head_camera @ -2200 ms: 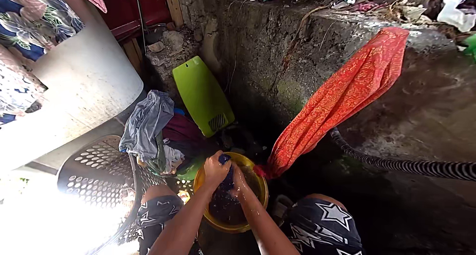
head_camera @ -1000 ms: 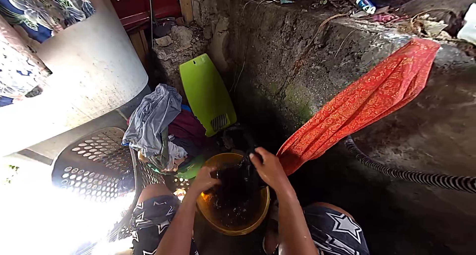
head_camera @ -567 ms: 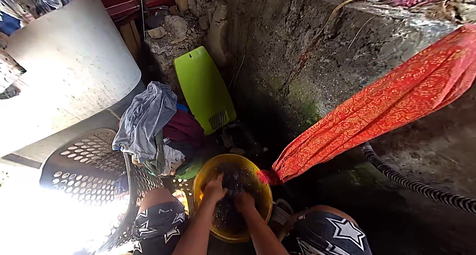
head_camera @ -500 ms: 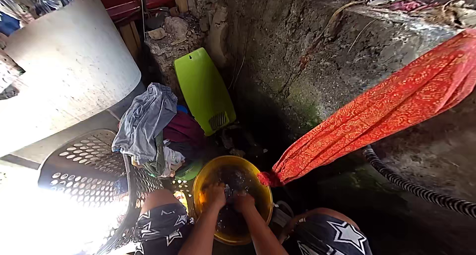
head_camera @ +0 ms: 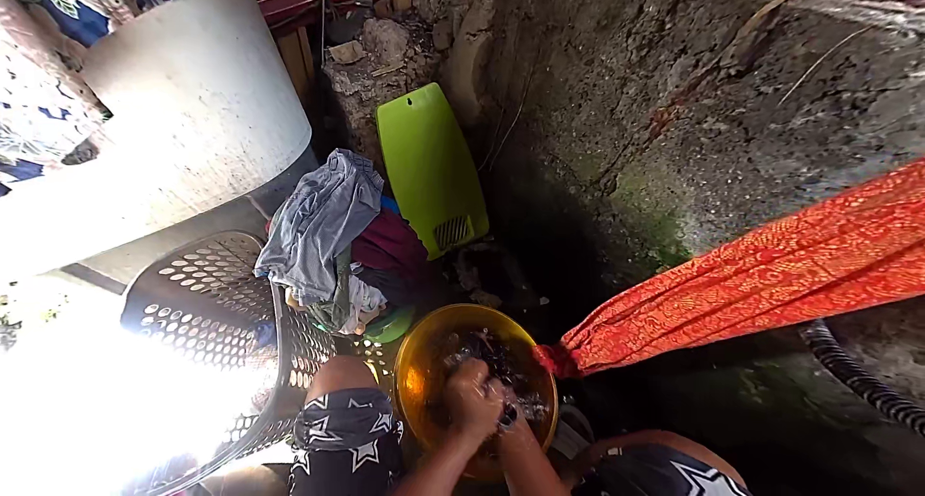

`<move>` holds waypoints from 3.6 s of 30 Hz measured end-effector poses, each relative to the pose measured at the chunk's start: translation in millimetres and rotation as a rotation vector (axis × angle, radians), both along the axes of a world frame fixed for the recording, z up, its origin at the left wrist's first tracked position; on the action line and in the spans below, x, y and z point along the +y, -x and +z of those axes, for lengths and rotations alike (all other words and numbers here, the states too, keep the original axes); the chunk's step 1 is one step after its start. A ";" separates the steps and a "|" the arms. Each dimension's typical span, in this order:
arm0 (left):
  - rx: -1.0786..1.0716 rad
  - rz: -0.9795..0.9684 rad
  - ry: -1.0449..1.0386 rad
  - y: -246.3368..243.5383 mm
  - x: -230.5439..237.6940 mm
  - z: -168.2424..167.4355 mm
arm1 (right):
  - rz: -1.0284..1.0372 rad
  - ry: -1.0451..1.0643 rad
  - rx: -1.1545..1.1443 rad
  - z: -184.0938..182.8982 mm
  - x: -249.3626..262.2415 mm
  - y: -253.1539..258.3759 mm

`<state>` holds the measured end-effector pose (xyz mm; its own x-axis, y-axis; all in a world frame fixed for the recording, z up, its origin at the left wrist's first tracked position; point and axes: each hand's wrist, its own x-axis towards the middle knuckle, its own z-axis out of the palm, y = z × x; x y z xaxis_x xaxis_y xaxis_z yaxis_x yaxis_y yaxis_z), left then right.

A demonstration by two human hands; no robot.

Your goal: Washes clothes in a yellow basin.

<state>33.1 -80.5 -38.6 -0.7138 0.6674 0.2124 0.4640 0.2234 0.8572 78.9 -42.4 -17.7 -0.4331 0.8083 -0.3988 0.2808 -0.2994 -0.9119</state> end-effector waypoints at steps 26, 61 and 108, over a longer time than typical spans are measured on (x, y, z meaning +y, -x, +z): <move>-0.106 -0.356 0.975 57.7 -0.1 -55.2 | 0.740 -0.178 -0.939 -74.0 44.7 -2.6; 0.006 -0.204 0.819 73.3 8.6 -52.8 | 0.688 -0.309 -0.826 -57.9 48.3 5.2; 0.378 -0.230 0.064 84.3 5.9 88.4 | 0.141 0.227 0.192 60.1 24.2 31.2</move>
<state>-51.2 -74.6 49.9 -0.4255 0.8199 0.3829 0.7857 0.1248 0.6059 47.7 -18.2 42.4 -0.6193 0.6351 -0.4617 0.1630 -0.4712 -0.8668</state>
